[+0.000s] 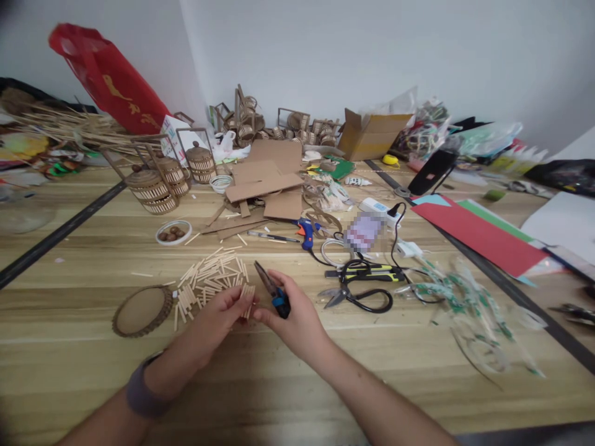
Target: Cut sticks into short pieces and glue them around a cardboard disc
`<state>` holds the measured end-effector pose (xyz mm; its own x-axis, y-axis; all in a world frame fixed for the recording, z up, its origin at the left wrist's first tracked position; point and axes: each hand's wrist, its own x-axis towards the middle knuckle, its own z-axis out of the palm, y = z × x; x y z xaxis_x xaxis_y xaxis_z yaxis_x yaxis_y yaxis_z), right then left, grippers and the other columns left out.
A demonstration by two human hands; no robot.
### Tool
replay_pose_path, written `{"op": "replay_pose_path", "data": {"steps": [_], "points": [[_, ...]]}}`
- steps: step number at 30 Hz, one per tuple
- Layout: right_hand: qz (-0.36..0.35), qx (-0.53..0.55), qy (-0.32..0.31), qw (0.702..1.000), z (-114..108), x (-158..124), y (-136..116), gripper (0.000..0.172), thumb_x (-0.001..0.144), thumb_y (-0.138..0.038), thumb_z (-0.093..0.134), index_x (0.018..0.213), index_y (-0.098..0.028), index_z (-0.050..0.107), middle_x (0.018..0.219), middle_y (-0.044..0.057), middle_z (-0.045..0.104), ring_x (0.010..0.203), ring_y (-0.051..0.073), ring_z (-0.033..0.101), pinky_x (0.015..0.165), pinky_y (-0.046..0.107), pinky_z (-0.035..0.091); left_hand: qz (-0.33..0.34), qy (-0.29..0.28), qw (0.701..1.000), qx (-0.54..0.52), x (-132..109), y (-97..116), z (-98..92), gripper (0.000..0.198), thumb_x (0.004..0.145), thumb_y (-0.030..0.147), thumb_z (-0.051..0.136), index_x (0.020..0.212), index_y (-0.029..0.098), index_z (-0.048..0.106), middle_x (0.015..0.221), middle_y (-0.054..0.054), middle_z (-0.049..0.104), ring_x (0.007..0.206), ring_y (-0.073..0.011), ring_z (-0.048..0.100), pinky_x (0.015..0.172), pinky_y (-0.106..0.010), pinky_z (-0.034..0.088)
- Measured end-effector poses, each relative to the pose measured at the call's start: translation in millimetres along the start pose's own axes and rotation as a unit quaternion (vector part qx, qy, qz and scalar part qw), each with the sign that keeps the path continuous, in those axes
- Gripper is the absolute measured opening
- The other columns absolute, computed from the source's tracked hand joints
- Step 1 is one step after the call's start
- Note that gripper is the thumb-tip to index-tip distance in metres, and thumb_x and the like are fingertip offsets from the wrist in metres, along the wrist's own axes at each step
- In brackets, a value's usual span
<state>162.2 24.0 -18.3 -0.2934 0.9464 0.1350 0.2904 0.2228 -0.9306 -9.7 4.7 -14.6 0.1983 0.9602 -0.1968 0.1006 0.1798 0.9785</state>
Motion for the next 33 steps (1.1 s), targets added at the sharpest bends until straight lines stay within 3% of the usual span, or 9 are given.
{"op": "replay_pose_path", "data": {"steps": [6,11,20,33], "points": [[0.022,-0.017,-0.002,1.0,-2.9,1.5,-3.1,0.05,0.077,-0.039,0.07,0.121,-0.022,0.055,0.111,0.009,0.069,0.102,0.023,0.064,0.09,0.038,0.05,0.017,0.096,0.982,0.163,0.4,9.1,-12.0,0.036,0.088,0.05,0.043,0.084,0.018,0.06,0.082,-0.005,0.068,0.074,-0.0212,0.06,0.068,-0.032,0.045],[0.025,-0.018,-0.007,0.999,-2.8,1.2,-2.4,0.047,0.077,-0.039,0.066,0.119,-0.021,0.056,0.107,0.009,0.069,0.097,0.022,0.064,0.087,0.036,0.05,0.03,0.15,0.96,0.234,0.2,17.9,-17.6,0.033,0.086,0.043,0.043,0.092,0.019,0.064,0.091,-0.006,0.072,0.08,-0.023,0.063,0.072,-0.033,0.045],[0.037,-0.028,-0.008,0.999,-3.0,1.8,-4.4,0.037,0.077,-0.035,0.064,0.11,-0.021,0.058,0.102,0.007,0.069,0.087,0.019,0.063,0.079,0.032,0.049,0.046,0.162,0.951,0.258,0.8,15.1,-15.7,0.037,0.087,0.042,0.04,0.097,0.017,0.066,0.103,-0.01,0.072,0.097,-0.0261,0.064,0.083,-0.037,0.046],[0.029,-0.075,-0.029,0.996,-12.0,8.3,-1.1,0.023,0.08,-0.035,0.057,0.097,-0.019,0.061,0.079,-0.001,0.061,0.073,0.016,0.056,0.068,0.026,0.044,0.092,0.164,0.945,0.268,0.3,8.6,-12.3,0.033,0.089,0.042,0.042,0.091,0.019,0.065,0.093,-0.007,0.074,0.089,-0.0252,0.067,0.077,-0.036,0.048]]}}
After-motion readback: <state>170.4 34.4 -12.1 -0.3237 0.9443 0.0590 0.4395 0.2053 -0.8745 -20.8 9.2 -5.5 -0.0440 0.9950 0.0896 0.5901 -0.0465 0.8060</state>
